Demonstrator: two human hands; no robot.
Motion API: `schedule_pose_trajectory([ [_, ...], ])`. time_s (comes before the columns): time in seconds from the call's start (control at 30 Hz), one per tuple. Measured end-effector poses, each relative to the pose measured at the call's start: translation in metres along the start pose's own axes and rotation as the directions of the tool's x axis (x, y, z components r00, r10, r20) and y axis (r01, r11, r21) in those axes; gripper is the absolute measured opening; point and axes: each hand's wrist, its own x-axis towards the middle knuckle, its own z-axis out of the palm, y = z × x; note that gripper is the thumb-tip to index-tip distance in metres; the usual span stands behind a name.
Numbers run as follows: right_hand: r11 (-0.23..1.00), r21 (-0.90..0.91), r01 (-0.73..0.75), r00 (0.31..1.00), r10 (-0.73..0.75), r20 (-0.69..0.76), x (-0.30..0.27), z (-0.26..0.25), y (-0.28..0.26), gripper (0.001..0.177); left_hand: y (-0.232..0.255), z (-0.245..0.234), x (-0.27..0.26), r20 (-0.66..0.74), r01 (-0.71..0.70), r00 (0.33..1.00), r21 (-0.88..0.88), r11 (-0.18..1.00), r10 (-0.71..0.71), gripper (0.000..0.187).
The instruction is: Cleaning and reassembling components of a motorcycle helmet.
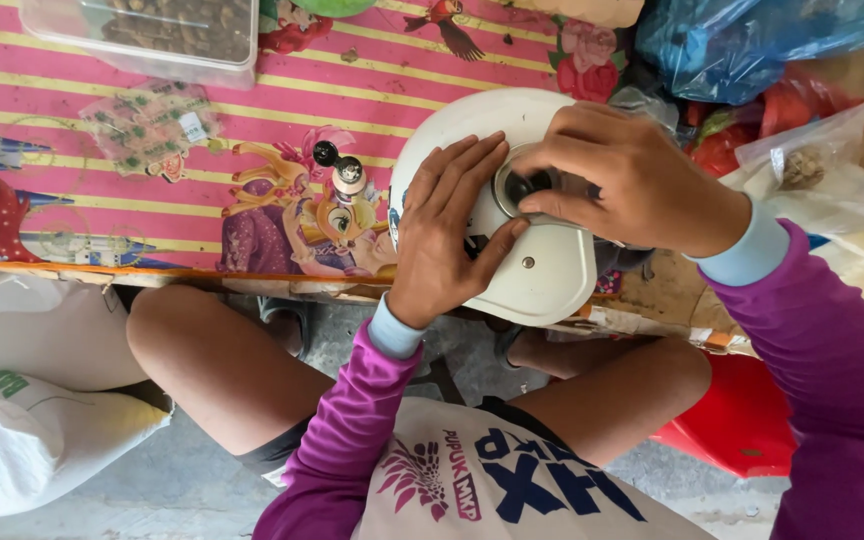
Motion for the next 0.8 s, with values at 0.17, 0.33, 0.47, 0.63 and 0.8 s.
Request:
schedule_pose_trajectory([
  [0.17, 0.98, -0.183, 0.072, 0.995, -0.084, -0.056, -0.001, 0.009, -0.002, 0.032, 0.0, 0.001, 0.001, 0.001, 0.0, 1.0, -0.007, 1.0, 0.0, 0.063],
  [0.33, 0.934, -0.356, -0.016, 0.994, -0.024, -0.108, -0.004, 0.015, -0.004, 0.047, 0.003, 0.003, -0.002, 0.003, -0.012, 1.0, -0.014, 1.0, 0.012, 0.063],
  [0.47, 0.987, -0.149, 0.064, 0.996, -0.073, -0.053, 0.007, -0.005, -0.008, 0.042, 0.0, -0.004, 0.001, 0.001, 0.007, 1.0, -0.038, 0.999, -0.007, 0.06],
  [0.63, 0.972, -0.126, 0.2, 0.976, -0.209, -0.067, 0.009, -0.012, -0.017, 0.032, 0.001, -0.006, 0.001, 0.019, 0.051, 0.999, -0.08, 0.995, -0.049, 0.061],
  [0.8, 0.959, -0.025, -0.284, 0.954, 0.285, 0.097, -0.003, 0.0, -0.009, 0.039, 0.004, -0.003, 0.002, 0.032, 0.052, 0.998, -0.069, 0.996, -0.05, 0.06],
])
